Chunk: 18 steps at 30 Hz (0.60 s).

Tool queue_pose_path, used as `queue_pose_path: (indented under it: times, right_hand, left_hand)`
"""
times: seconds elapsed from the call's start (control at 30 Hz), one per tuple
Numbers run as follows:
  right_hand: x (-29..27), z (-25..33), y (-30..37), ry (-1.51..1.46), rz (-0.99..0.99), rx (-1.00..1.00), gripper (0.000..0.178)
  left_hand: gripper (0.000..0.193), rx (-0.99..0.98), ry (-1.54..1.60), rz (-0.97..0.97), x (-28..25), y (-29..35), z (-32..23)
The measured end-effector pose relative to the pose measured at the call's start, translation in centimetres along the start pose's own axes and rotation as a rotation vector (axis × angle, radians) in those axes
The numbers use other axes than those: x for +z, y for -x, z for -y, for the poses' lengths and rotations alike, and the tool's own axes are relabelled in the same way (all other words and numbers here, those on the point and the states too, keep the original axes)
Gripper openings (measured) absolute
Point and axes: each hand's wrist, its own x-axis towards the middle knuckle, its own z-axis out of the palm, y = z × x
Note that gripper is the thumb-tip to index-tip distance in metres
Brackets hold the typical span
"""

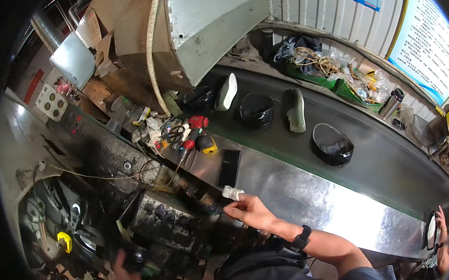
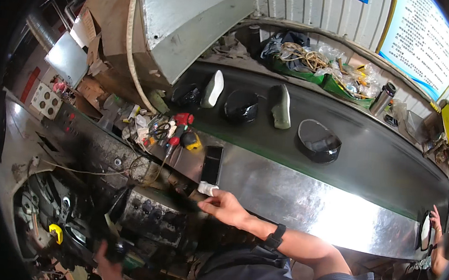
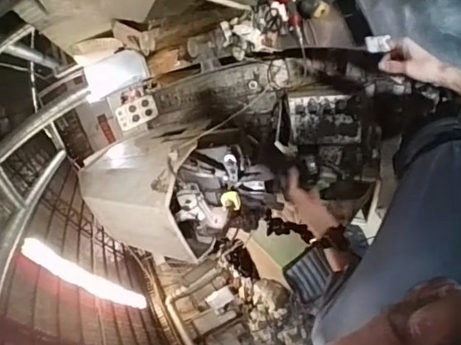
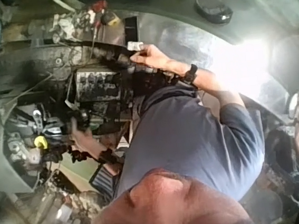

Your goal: Operating machinery to shape and trim shoe uppers during the manufacturing process.

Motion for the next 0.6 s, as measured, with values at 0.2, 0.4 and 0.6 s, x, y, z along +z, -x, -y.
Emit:
queue_pose_path:
  times: [0.2, 0.4, 0.6]
  right_hand:
    - [1.0, 3.5, 1.6, -0.545, 0.166, -0.114, 0.095]
    - [-0.8, 7.6, 8.1, -0.444, -0.109, -0.254, 0.095]
    - [-2.5, 7.6, 12.2, -0.375, -0.300, -0.392, 0.084]
  left_hand:
    - [0.057, -0.530, 0.278, 0.416, 13.3, 6.6, 4.5]
    - [0.064, -0.945, 0.327, 0.514, 17.0, 6.6, 11.4]
    - [0.061, -1.181, 0.384, 0.646, 21.2, 7.4, 13.0]
